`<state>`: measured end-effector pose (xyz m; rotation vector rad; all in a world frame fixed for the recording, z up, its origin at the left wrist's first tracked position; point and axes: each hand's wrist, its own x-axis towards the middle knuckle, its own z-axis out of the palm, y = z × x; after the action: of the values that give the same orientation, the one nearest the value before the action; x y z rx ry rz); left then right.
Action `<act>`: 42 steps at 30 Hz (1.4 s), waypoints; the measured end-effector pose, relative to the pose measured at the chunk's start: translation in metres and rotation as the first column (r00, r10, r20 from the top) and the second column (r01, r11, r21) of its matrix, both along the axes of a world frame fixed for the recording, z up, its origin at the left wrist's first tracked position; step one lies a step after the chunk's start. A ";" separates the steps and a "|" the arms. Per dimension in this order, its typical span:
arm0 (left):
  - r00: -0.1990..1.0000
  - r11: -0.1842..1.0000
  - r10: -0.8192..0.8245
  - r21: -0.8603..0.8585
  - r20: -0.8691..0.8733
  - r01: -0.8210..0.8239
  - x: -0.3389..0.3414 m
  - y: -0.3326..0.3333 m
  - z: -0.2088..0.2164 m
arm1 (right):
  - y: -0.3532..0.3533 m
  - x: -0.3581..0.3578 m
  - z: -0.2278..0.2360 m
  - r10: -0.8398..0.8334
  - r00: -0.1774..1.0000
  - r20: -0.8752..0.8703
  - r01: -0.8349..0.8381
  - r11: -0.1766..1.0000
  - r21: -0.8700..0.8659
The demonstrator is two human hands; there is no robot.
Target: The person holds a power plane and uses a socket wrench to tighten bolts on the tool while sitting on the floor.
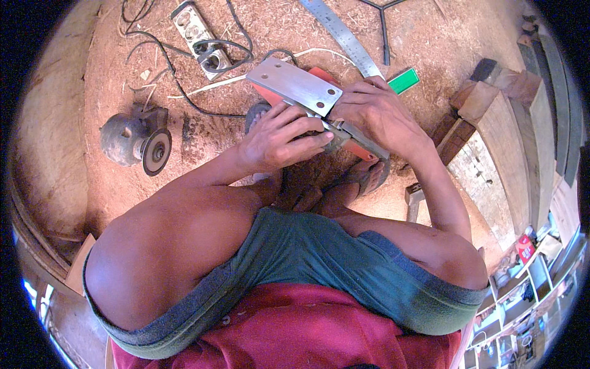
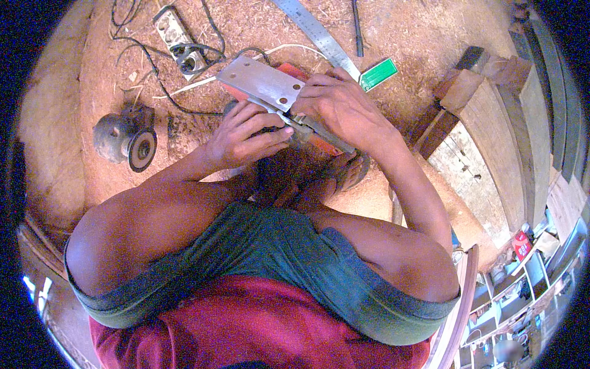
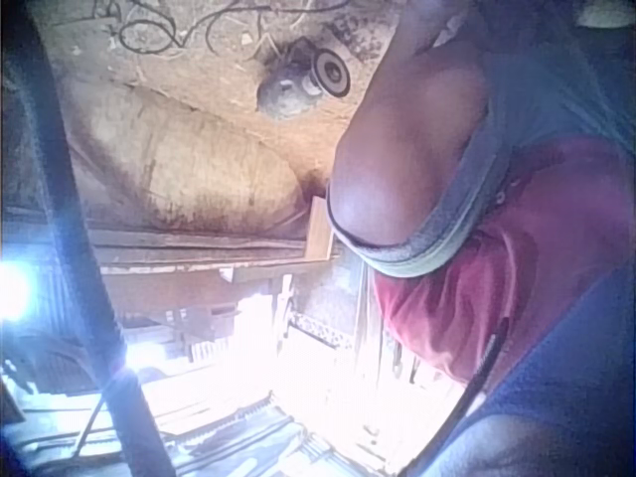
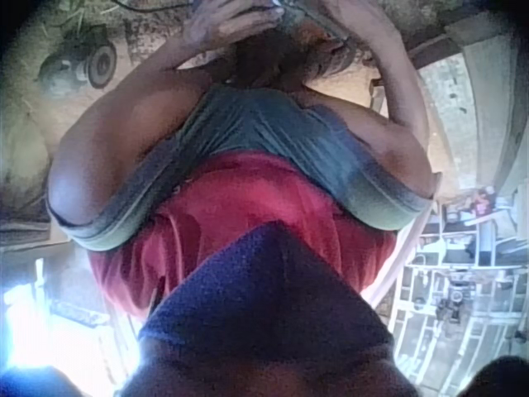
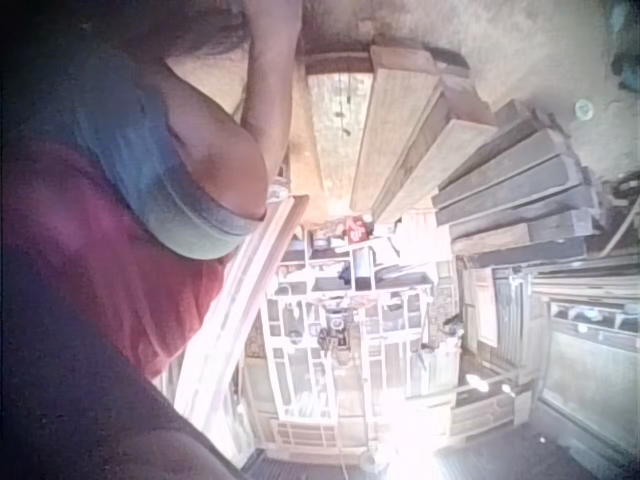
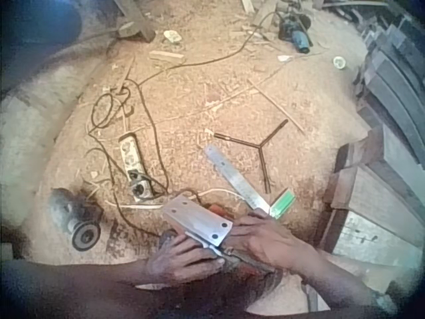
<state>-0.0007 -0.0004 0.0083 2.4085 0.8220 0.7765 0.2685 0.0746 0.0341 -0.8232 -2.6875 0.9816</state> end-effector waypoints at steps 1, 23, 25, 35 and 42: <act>1.000 1.000 -0.003 0.000 0.000 0.003 0.001 0.000 0.000 | -0.001 0.001 -0.001 -0.006 1.000 -0.001 0.006 1.000 0.012; 0.983 0.984 0.173 -0.021 -0.060 -0.175 -0.019 0.006 -0.012 | -0.104 0.093 -0.094 -0.869 0.431 0.241 0.525 0.025 -0.850; 0.947 0.977 0.205 -0.012 -0.249 -0.214 -0.028 -0.001 -0.026 | -0.111 0.059 -0.063 -0.865 0.398 0.307 0.474 -0.093 -0.876; 0.933 0.996 0.078 0.064 -0.351 -0.059 -0.018 0.021 -0.028 | -0.123 0.051 -0.049 -0.932 0.356 -0.062 0.666 0.300 -0.683; 0.937 0.995 0.043 -0.069 -0.348 -0.072 0.002 0.025 0.006 | -0.140 0.031 -0.048 -0.977 0.157 0.145 0.460 -0.057 -0.886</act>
<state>0.0013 0.0247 0.0141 2.4924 1.0406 0.3317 0.2996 -0.0654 -0.0144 -1.6088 -0.5858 1.6131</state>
